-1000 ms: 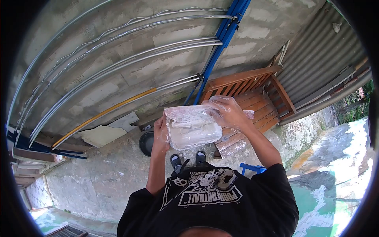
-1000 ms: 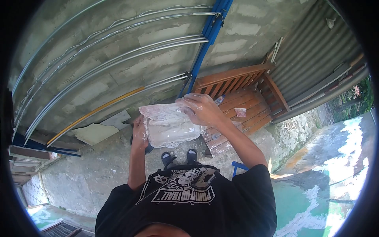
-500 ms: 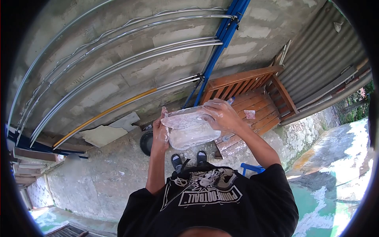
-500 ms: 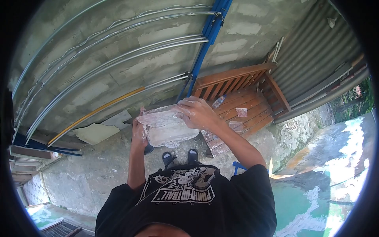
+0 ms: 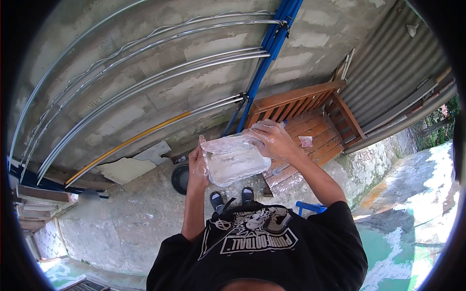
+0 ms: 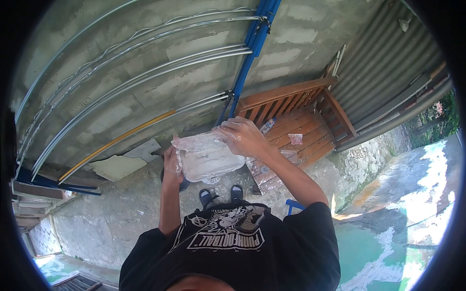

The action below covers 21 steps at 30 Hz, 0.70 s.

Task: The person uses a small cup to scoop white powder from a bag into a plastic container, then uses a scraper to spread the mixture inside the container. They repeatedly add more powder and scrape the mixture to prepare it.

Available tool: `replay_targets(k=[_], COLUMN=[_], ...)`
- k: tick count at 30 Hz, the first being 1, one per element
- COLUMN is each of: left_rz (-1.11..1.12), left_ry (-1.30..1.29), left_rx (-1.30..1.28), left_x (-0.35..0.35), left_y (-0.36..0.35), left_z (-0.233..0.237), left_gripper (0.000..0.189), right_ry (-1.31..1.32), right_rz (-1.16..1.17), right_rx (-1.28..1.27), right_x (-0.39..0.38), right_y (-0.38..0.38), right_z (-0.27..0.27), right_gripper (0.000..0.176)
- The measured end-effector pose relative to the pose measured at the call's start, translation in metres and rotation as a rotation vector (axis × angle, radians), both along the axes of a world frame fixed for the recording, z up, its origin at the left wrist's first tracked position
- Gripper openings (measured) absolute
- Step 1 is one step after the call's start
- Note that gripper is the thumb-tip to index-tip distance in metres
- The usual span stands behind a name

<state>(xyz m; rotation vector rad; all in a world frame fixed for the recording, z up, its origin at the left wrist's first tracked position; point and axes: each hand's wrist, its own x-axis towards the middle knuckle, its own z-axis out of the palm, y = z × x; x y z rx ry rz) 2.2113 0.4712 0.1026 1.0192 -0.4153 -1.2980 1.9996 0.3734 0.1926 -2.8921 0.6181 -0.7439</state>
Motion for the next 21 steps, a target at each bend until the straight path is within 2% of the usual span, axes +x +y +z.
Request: replay_targets(k=[5,8,14,18,21], left_rz=[-0.014,-0.002,0.009,-0.008,-0.005], left_ry=[0.069,0.037,0.045,-0.094,-0.016], left_rx=[0.003,-0.012,-0.02,-0.117,-0.065], left_x=[-0.001,-0.003,-0.006,0.001,0.0], left_y=[0.001,-0.001,-0.004,-0.003,-0.002], left_z=[0.016,0.011,0.022,0.012,0.021], left_gripper=[0.042,0.043,0.043,0.045,0.046], right_ry=[-0.004,-0.118,-0.18,-0.086,-0.038], right_rz=[0.011,-0.036,-0.057,-0.033,-0.007], right_rx=[0.14,0.081,0.012,0.023,0.113], right_x=[-0.005,0.001,0.004,0.0,-0.003], right_y=[-0.001,-0.006,-0.017,-0.006,-0.007], right_z=[0.01,0.023,0.001,-0.002,-0.002], right_gripper=[0.028,0.029,0.03,0.03,0.029])
